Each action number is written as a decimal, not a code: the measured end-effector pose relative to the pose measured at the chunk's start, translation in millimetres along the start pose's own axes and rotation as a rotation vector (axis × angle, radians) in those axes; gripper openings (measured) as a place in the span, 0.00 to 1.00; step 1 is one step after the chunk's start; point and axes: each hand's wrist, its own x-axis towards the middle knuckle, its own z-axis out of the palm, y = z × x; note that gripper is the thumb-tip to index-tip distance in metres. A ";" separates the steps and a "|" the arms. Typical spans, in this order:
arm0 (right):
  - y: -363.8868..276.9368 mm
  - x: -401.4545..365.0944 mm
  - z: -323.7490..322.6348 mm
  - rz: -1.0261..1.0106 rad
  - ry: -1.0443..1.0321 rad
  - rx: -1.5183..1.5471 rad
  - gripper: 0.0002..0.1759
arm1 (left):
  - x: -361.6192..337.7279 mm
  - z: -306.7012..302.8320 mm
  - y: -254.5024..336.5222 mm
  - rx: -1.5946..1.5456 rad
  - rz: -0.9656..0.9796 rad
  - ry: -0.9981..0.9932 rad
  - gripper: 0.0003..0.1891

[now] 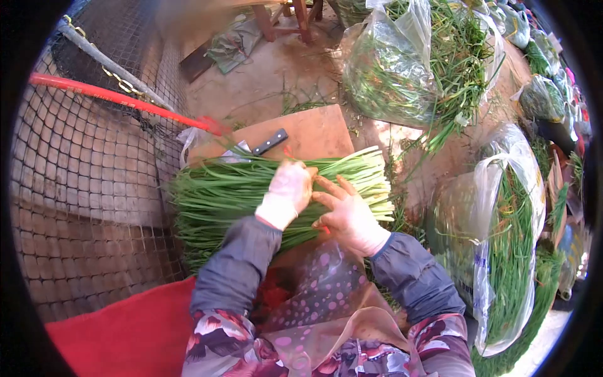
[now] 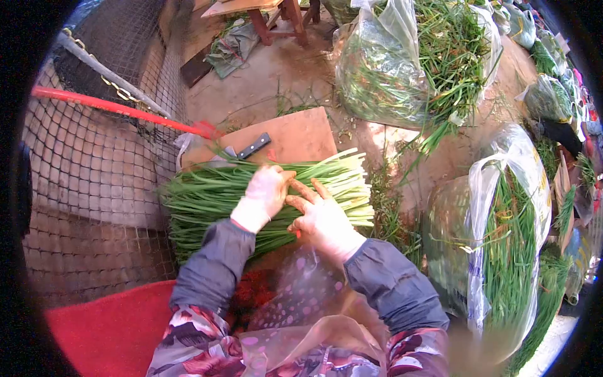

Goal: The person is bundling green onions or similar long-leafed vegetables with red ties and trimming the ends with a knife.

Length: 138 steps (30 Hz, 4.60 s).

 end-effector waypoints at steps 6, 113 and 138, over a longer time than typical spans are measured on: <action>-17.2 -1.3 -19.6 -0.026 -0.123 -0.118 0.06 | -28.9 2.1 12.4 -0.110 -0.119 -0.048 0.11; 0.8 5.4 -21.6 0.211 -0.453 0.207 0.14 | -19.1 49.0 -49.8 0.220 -0.890 -0.010 0.32; -10.7 -23.5 8.8 0.294 -0.099 0.087 0.12 | -24.3 44.1 -32.8 -0.324 -0.322 -0.010 0.10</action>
